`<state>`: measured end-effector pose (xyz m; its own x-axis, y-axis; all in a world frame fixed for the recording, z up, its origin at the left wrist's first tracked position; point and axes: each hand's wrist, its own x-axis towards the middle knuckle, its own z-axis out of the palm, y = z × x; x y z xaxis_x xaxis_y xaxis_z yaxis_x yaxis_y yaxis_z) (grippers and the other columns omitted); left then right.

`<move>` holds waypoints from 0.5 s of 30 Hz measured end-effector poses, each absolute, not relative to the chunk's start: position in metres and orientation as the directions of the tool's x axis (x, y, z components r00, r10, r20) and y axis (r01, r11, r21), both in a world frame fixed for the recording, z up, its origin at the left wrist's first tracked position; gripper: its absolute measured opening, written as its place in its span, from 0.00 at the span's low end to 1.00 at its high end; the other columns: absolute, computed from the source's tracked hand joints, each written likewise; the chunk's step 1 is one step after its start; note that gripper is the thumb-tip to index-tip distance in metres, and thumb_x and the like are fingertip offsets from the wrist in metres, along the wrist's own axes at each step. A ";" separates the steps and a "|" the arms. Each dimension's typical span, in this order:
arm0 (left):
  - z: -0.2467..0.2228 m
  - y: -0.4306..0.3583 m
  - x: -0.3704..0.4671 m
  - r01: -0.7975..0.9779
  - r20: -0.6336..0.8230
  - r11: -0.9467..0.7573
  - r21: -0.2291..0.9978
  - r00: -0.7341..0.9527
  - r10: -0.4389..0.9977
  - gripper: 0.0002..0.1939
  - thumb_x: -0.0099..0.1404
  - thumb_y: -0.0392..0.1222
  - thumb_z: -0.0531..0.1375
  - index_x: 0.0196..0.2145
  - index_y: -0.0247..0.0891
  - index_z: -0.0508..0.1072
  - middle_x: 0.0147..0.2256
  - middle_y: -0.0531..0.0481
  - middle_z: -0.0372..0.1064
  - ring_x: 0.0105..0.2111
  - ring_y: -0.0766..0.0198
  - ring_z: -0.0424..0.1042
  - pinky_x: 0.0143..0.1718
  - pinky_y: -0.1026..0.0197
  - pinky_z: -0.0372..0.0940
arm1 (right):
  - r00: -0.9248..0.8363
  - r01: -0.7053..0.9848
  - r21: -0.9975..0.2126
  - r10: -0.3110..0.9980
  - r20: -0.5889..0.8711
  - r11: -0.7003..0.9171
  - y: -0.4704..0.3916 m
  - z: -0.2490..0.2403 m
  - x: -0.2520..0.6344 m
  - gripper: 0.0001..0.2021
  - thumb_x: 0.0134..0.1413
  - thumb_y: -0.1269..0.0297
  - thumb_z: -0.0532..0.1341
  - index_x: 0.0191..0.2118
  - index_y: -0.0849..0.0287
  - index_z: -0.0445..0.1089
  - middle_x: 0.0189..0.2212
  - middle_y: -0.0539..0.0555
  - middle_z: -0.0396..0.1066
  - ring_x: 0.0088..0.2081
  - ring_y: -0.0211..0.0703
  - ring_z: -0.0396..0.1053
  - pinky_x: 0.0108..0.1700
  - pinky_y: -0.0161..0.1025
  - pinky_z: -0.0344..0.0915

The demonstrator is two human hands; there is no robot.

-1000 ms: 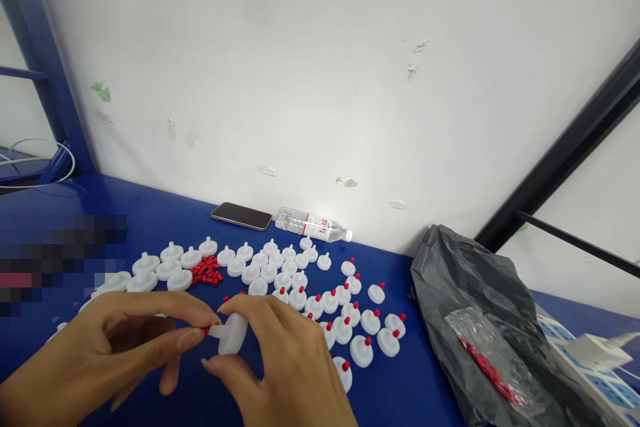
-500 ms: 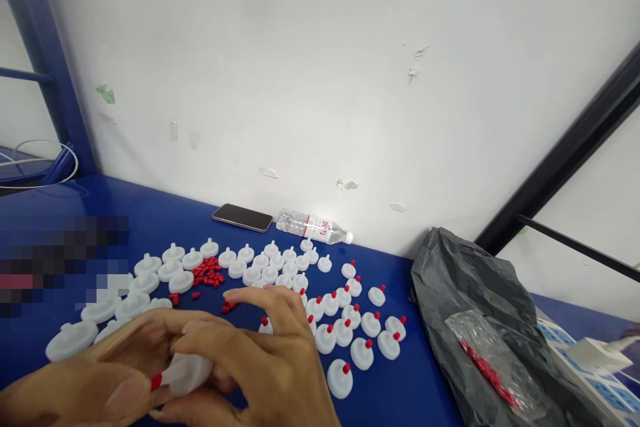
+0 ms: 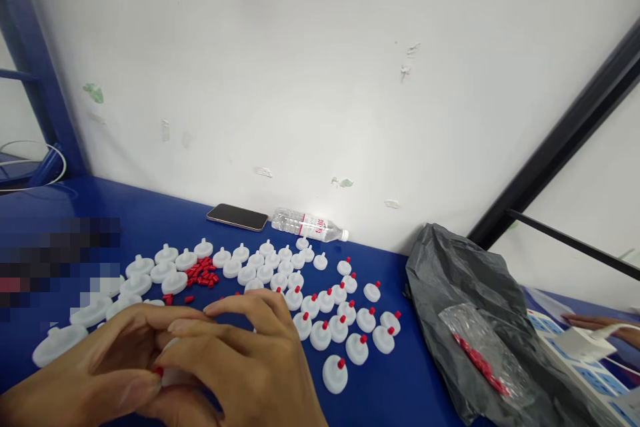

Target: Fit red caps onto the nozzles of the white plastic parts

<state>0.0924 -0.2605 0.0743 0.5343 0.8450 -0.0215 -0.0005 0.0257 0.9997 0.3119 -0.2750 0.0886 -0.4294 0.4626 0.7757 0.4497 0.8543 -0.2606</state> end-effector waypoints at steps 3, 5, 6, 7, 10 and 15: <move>0.073 -0.259 0.095 -0.051 -0.040 0.081 0.995 0.548 0.836 0.34 0.54 0.78 0.77 0.40 0.46 0.88 0.36 0.48 0.76 0.37 0.58 0.72 0.42 0.58 0.74 | -0.393 0.401 -0.298 0.457 0.798 0.866 -0.276 0.092 0.311 0.06 0.70 0.68 0.75 0.47 0.49 0.81 0.47 0.43 0.91 0.49 0.42 0.88 0.60 0.38 0.80; 0.074 -0.261 0.099 -0.110 -0.031 0.114 0.987 0.575 0.818 0.33 0.54 0.77 0.78 0.38 0.44 0.88 0.34 0.51 0.75 0.36 0.60 0.71 0.42 0.60 0.73 | -0.381 0.401 -0.322 0.475 0.793 0.858 -0.278 0.094 0.310 0.06 0.70 0.69 0.74 0.46 0.50 0.80 0.45 0.42 0.91 0.48 0.41 0.88 0.59 0.37 0.81; 0.073 -0.262 0.100 -0.127 -0.022 0.118 0.985 0.582 0.813 0.32 0.55 0.77 0.78 0.36 0.44 0.87 0.32 0.52 0.74 0.35 0.61 0.72 0.43 0.59 0.73 | -0.382 0.406 -0.326 0.483 0.788 0.854 -0.278 0.096 0.310 0.07 0.70 0.69 0.74 0.46 0.50 0.80 0.44 0.42 0.91 0.47 0.41 0.88 0.58 0.38 0.81; 0.072 -0.263 0.101 -0.131 -0.012 0.107 0.986 0.577 0.817 0.31 0.56 0.77 0.77 0.34 0.44 0.86 0.32 0.52 0.74 0.35 0.60 0.73 0.44 0.58 0.75 | -0.385 0.407 -0.324 0.482 0.787 0.854 -0.278 0.097 0.310 0.07 0.70 0.70 0.74 0.46 0.49 0.80 0.44 0.43 0.91 0.47 0.41 0.88 0.57 0.38 0.82; 0.065 -0.266 0.094 -0.030 0.002 0.014 0.999 0.479 0.878 0.30 0.62 0.76 0.73 0.43 0.48 0.88 0.39 0.48 0.83 0.37 0.54 0.80 0.49 0.51 0.81 | -0.373 0.416 -0.298 0.461 0.805 0.859 -0.279 0.101 0.313 0.07 0.69 0.71 0.73 0.47 0.50 0.80 0.45 0.46 0.91 0.43 0.42 0.88 0.53 0.40 0.82; 0.065 -0.264 0.073 0.212 -0.008 -0.046 0.976 0.246 0.969 0.32 0.69 0.73 0.68 0.62 0.56 0.85 0.61 0.42 0.85 0.36 0.52 0.87 0.28 0.58 0.81 | -0.249 0.628 -0.307 0.558 0.791 0.716 -0.285 0.101 0.332 0.07 0.70 0.70 0.70 0.46 0.48 0.80 0.40 0.46 0.87 0.39 0.43 0.85 0.57 0.45 0.78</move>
